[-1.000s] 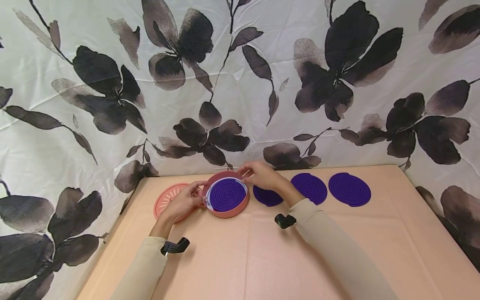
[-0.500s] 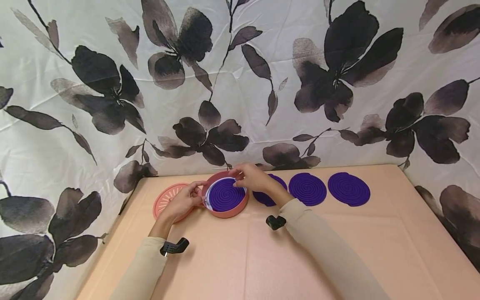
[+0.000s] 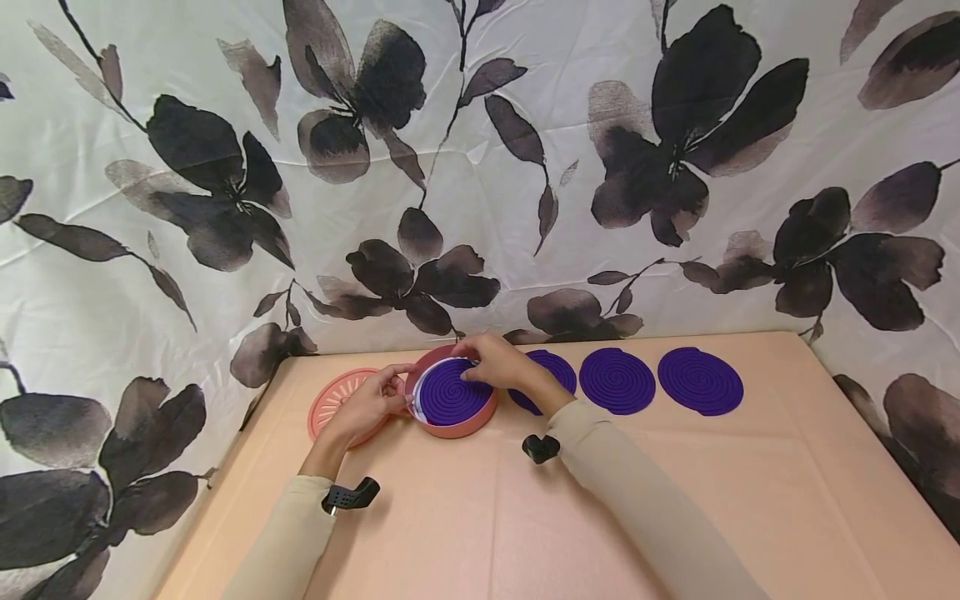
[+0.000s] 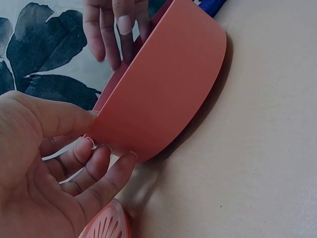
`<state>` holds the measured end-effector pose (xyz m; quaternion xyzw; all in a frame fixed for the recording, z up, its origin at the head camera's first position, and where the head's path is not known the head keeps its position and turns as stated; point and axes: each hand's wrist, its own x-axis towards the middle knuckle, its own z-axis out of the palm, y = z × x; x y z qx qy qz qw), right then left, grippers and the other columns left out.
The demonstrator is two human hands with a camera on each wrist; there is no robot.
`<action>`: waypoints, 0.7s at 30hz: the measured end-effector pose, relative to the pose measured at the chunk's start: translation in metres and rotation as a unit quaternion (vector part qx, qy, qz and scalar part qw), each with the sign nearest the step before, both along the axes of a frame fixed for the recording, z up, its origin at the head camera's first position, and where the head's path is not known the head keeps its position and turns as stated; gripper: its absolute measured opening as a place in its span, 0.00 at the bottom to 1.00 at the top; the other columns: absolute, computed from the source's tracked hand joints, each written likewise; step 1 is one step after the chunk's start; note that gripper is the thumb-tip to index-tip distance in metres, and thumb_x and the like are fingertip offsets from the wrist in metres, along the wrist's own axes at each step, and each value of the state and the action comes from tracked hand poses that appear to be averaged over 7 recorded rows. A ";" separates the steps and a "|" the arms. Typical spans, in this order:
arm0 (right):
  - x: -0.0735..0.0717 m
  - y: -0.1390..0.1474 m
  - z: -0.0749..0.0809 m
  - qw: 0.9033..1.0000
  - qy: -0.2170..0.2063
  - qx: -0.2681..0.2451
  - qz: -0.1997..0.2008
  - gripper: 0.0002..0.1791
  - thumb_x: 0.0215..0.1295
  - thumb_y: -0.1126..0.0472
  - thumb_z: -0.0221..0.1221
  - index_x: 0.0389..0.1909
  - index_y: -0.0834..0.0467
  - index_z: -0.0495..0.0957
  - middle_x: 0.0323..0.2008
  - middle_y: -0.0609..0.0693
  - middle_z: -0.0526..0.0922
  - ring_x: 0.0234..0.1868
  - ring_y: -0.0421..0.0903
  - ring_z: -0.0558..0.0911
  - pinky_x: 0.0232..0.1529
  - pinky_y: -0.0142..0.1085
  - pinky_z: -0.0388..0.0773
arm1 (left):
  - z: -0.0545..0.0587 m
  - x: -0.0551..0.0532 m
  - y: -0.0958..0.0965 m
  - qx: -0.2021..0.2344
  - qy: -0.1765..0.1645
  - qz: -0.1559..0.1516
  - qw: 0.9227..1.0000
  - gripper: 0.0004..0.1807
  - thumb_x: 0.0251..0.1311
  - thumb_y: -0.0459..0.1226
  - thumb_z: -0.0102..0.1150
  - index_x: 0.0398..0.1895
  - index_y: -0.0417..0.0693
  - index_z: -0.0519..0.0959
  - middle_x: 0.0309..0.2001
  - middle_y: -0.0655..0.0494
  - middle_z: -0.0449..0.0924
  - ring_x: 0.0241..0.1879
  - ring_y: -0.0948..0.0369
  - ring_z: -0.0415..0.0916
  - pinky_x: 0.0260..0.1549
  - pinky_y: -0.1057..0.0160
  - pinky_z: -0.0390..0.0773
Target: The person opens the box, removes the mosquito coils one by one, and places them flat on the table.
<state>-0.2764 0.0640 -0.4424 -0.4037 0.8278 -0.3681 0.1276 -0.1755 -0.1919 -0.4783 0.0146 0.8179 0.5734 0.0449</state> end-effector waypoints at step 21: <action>0.004 -0.011 -0.002 0.998 0.037 0.053 -0.023 0.21 0.66 0.67 0.65 0.59 0.62 0.79 0.58 0.56 0.82 0.64 0.54 0.77 0.69 0.48 0.71 | 0.001 -0.001 0.002 -0.005 -0.005 0.003 1.000 0.31 0.64 0.24 0.60 0.70 0.41 0.69 0.39 0.49 0.67 0.35 0.57 0.72 0.45 0.48 0.86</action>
